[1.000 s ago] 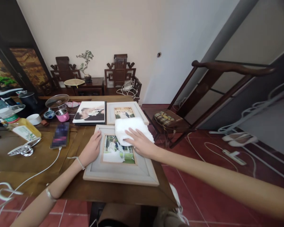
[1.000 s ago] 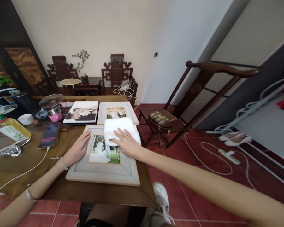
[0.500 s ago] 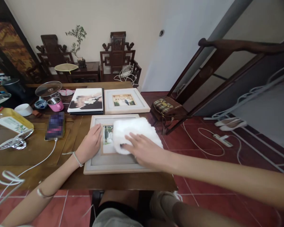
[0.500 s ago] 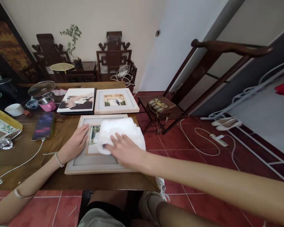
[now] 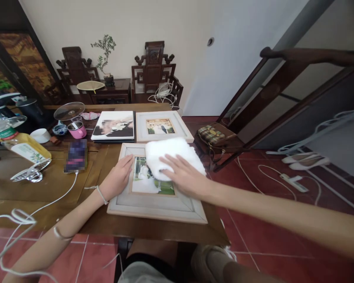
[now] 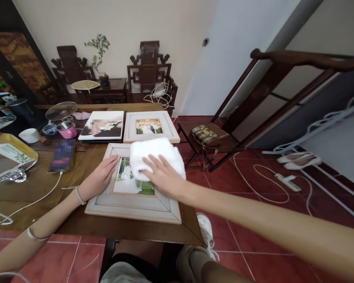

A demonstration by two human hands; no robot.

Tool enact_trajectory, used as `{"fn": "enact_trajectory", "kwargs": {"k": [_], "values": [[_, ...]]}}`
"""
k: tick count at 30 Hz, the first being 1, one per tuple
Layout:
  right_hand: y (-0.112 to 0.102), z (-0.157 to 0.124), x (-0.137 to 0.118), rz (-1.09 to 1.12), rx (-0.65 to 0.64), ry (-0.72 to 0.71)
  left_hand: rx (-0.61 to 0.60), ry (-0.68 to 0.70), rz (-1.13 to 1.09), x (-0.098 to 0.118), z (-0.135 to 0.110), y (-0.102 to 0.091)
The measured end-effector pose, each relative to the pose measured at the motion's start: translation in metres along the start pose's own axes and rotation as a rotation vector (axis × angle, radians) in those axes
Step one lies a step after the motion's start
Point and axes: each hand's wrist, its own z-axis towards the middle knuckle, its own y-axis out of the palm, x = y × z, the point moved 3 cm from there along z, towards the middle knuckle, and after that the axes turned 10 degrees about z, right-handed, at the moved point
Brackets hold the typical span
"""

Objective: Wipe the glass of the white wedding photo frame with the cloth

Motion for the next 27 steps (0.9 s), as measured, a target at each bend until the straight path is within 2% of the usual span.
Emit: {"fn": "enact_trajectory", "kwargs": {"k": [2,4,7,9,12,16,19,22,27], "values": [[-0.003,0.012,0.023,-0.025,0.069,0.023,0.007,-0.001,-0.007,0.0,0.001,0.0],[-0.006,0.021,0.035,-0.034,0.084,0.041,0.01,-0.009,-0.009,0.001,0.001,0.0],[-0.006,0.023,0.03,-0.055,-0.027,0.051,0.004,-0.019,-0.012,0.002,0.002,0.0],[-0.005,0.017,0.012,-0.075,-0.117,0.076,0.004,-0.03,-0.019,0.002,0.002,0.0],[-0.009,0.0,-0.029,-0.042,-0.228,0.109,0.014,-0.054,-0.025,0.003,0.001,-0.001],[-0.023,-0.025,-0.084,0.13,-0.38,0.031,0.015,-0.046,-0.015,0.005,-0.001,-0.001],[-0.033,-0.032,-0.102,0.209,-0.4,-0.017,0.022,-0.042,-0.005,0.006,-0.002,-0.002],[-0.034,-0.026,-0.088,0.222,-0.322,0.011,0.022,-0.044,-0.004,0.006,-0.003,-0.003],[-0.017,0.004,-0.019,0.069,-0.071,0.065,0.036,-0.026,-0.047,0.002,-0.003,-0.004]]}}
